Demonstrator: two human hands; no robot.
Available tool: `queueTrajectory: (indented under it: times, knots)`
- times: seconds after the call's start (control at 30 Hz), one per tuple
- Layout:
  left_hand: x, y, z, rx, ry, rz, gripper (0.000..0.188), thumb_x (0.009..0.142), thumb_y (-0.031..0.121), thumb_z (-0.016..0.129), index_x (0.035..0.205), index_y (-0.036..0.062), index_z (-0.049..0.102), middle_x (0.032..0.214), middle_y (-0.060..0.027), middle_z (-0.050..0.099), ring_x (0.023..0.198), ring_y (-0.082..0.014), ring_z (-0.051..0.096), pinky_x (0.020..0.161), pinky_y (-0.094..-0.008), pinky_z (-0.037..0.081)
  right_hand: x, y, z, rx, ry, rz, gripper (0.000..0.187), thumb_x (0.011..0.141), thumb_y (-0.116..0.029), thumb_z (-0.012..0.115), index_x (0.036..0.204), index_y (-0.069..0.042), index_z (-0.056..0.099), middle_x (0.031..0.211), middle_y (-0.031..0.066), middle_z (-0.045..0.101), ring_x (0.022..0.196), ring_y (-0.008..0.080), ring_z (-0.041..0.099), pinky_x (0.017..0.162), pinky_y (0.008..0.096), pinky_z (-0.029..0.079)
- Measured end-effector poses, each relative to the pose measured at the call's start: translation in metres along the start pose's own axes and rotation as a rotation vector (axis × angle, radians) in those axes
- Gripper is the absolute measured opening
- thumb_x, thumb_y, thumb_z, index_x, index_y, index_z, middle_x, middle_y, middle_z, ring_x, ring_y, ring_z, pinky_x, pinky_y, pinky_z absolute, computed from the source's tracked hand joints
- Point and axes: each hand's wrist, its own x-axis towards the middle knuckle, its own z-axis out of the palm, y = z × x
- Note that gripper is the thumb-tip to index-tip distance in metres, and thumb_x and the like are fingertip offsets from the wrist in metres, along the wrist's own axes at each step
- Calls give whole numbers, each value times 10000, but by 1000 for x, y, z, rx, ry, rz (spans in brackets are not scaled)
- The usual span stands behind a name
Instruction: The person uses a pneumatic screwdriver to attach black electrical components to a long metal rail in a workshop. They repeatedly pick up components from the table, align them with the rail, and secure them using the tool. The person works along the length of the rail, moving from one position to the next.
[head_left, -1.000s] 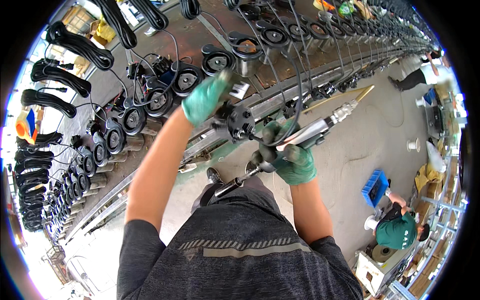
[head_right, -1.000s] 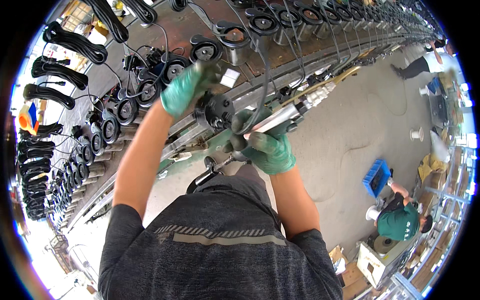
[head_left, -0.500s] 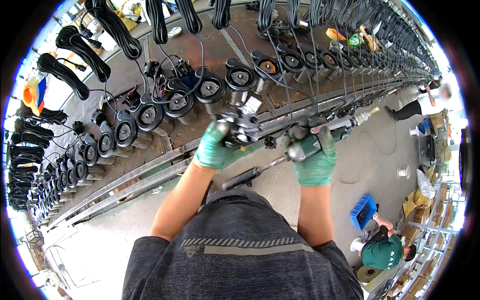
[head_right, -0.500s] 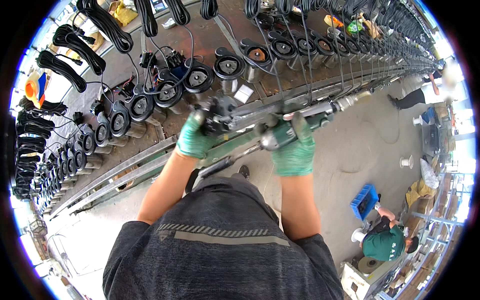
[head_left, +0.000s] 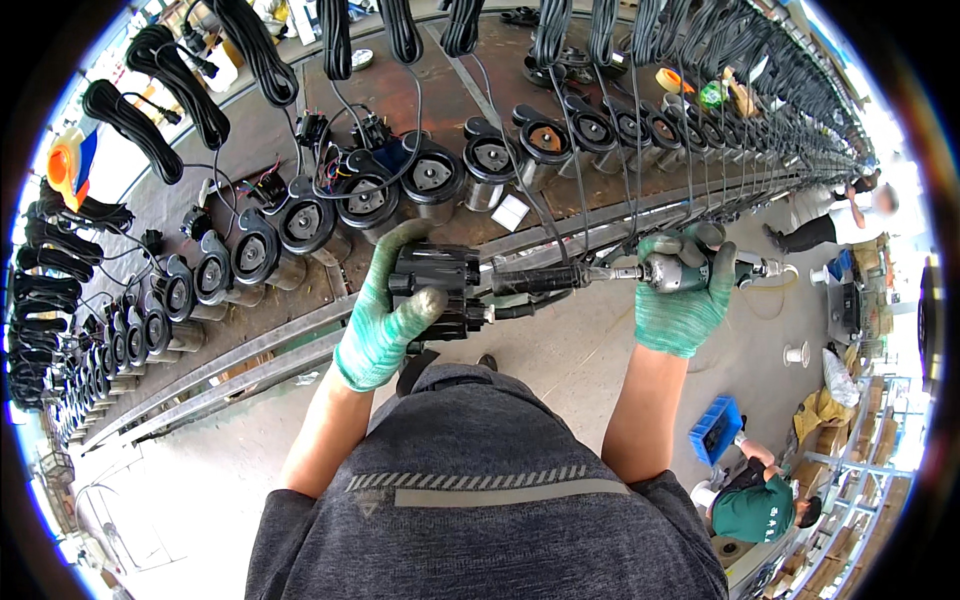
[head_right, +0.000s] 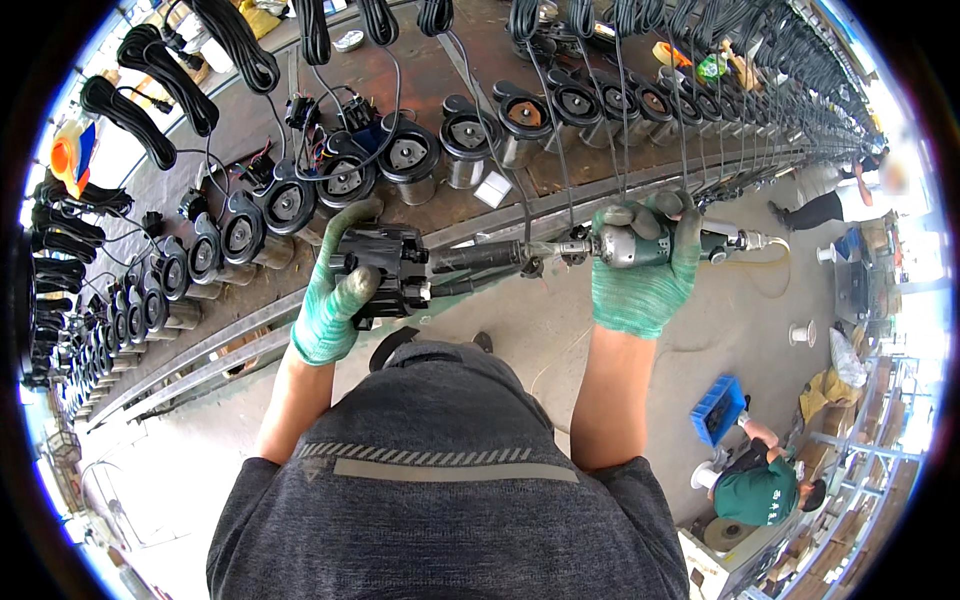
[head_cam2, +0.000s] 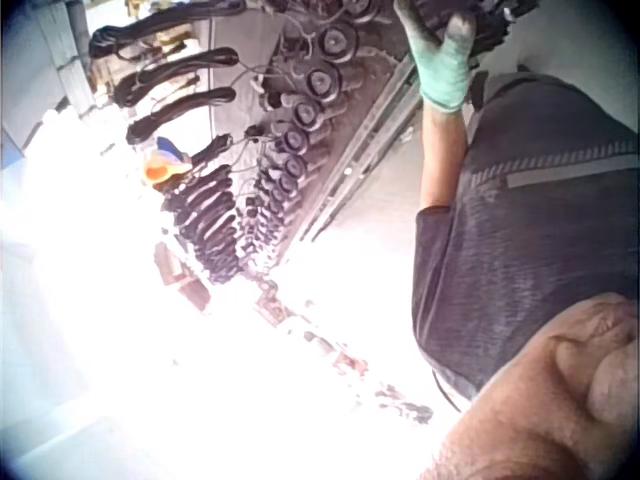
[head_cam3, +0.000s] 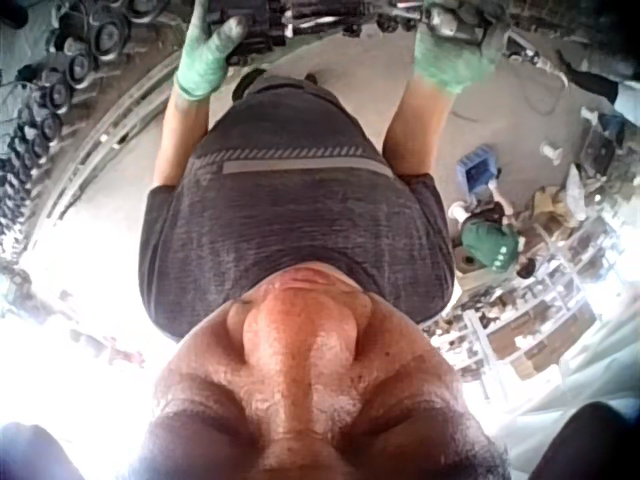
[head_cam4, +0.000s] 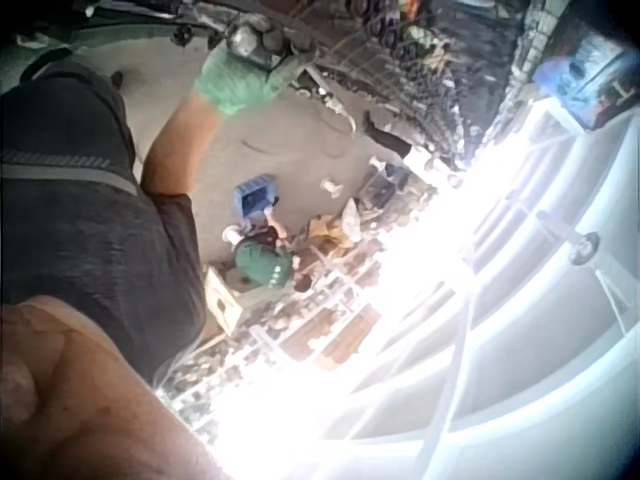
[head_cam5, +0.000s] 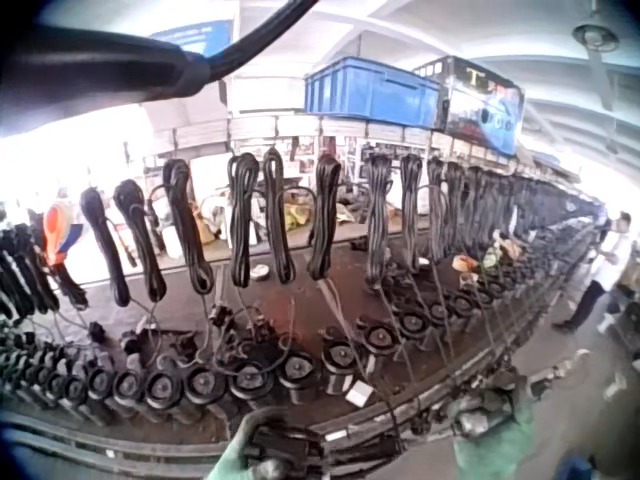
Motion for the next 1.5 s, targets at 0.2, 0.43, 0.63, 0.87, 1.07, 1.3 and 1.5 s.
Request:
queueTrajectory:
  times: [0.2,0.43,0.63,0.87,1.07,1.3,1.5]
  knots:
    - [-4,1,-4,-35,75,-42,783,863,426,793,1441,45,426,1215,-72,586,1105,-147,539,986,-309,448,1,8,1,71,57,92,178,970,-269,694,1060,-128,637,962,-37,680,736,77,552,787,347,524]
    - [-3,0,-13,-13,83,-12,707,873,382,792,1407,63,457,1176,-63,606,1057,-150,579,937,-310,495,-1,15,-1,-27,14,116,163,971,-253,693,1053,-127,630,943,-53,637,719,67,517,777,335,507]
    - [-5,-1,1,-273,216,-64,632,891,305,776,1390,105,443,1167,-99,624,973,-189,673,798,-331,611,-12,29,10,-28,54,55,166,967,-242,698,1001,-105,611,889,-48,600,737,79,512,794,333,491]
    - [-8,-22,-7,-33,177,128,716,877,375,797,1396,103,385,1237,-112,571,1090,-195,607,917,-351,550,-19,34,-15,5,223,55,169,976,-227,681,934,-89,593,821,-33,552,734,100,522,776,332,501]
    - [-8,-21,-9,-10,161,196,765,837,390,824,1382,103,371,1251,-138,559,1102,-237,620,920,-385,563,-20,42,-15,57,274,45,179,981,-229,674,920,-86,586,819,-25,553,729,96,524,755,334,511]
    - [0,-18,-33,445,92,524,784,746,333,869,1325,81,404,1311,-146,369,1208,-263,497,1009,-414,480,-13,44,-2,-100,354,24,170,953,-256,718,938,-104,644,829,-3,639,729,109,554,704,347,535]
    - [4,-16,-33,321,48,584,821,725,398,890,1313,87,410,1321,-158,361,1211,-286,485,1022,-431,466,-2,43,-12,-25,411,133,182,948,-263,724,912,-99,654,808,2,649,712,122,562,711,350,546]
